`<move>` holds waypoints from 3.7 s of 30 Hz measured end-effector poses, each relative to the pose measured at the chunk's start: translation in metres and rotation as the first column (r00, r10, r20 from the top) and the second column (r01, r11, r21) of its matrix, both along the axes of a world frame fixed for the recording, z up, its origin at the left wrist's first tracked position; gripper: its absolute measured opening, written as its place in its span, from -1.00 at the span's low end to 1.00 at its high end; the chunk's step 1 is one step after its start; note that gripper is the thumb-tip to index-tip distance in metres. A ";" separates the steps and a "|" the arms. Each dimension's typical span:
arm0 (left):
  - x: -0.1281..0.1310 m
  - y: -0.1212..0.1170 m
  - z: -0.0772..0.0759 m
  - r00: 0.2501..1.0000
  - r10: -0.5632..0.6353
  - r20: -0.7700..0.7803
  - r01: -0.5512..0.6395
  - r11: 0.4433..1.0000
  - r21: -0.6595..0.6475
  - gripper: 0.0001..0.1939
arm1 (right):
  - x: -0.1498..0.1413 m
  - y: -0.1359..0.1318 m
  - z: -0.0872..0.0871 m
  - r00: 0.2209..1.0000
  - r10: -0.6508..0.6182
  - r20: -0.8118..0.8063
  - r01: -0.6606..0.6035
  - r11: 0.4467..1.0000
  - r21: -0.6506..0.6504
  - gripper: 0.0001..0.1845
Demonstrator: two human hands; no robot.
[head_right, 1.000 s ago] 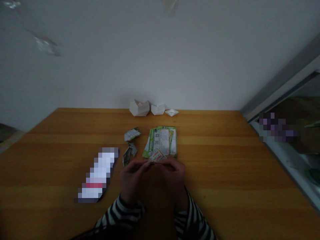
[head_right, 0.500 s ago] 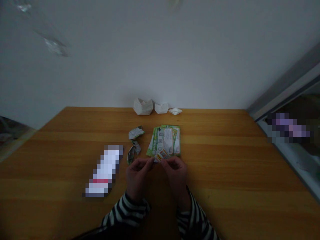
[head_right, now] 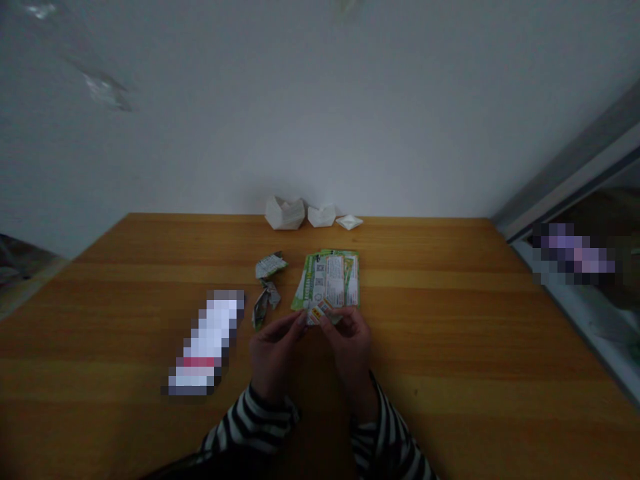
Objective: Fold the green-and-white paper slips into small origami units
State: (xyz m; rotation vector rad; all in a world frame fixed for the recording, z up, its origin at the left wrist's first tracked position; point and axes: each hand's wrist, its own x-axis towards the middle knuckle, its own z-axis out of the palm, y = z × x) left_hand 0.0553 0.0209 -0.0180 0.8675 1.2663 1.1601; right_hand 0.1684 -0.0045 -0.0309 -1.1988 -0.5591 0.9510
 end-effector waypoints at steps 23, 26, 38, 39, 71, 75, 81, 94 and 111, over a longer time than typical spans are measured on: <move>0.003 -0.002 0.011 0.994 0.028 0.104 -0.026 1.000 -0.014 -0.62 | -0.002 -0.006 0.010 0.939 0.328 -0.099 -0.322 0.944 0.073 -0.43; 0.000 0.000 0.009 0.992 0.028 0.125 -0.021 0.998 -0.055 -0.60 | -0.003 -0.007 0.010 0.910 0.394 -0.131 -0.383 0.918 0.102 -0.33; 0.000 0.005 0.004 0.974 -0.224 -0.028 0.226 0.970 0.086 -0.71 | 0.002 -0.008 0.003 0.849 0.233 0.475 -0.281 0.959 0.033 -0.50; -0.001 0.006 0.004 0.973 -0.222 -0.062 0.227 0.969 0.091 -0.74 | 0.002 -0.009 0.002 0.835 0.229 0.501 -0.275 0.961 0.019 -0.51; -0.016 0.018 0.015 0.971 -0.199 -0.131 0.206 0.977 0.049 -0.85 | 0.022 -0.002 0.011 0.930 0.361 0.073 -0.366 0.928 0.068 -0.72; -0.014 0.018 0.014 0.954 -0.277 -0.116 0.284 0.958 0.042 -0.82 | 0.021 -0.001 0.011 0.946 0.297 0.130 -0.304 0.952 0.038 -0.69; -0.010 0.015 0.009 0.879 -0.463 -0.109 0.469 0.882 0.036 -0.67 | 0.023 0.000 0.009 0.951 0.280 0.132 -0.280 0.960 -0.021 -0.45; -0.012 0.016 0.009 0.883 -0.469 -0.021 0.469 0.881 0.065 -0.80 | 0.027 0.003 0.005 0.930 0.358 0.088 -0.356 0.934 -0.037 -0.77; -0.019 0.021 0.003 0.849 -0.484 0.213 0.496 0.868 -0.002 -0.79 | 0.034 0.001 0.001 0.905 0.335 0.263 -0.345 0.939 -0.009 -0.87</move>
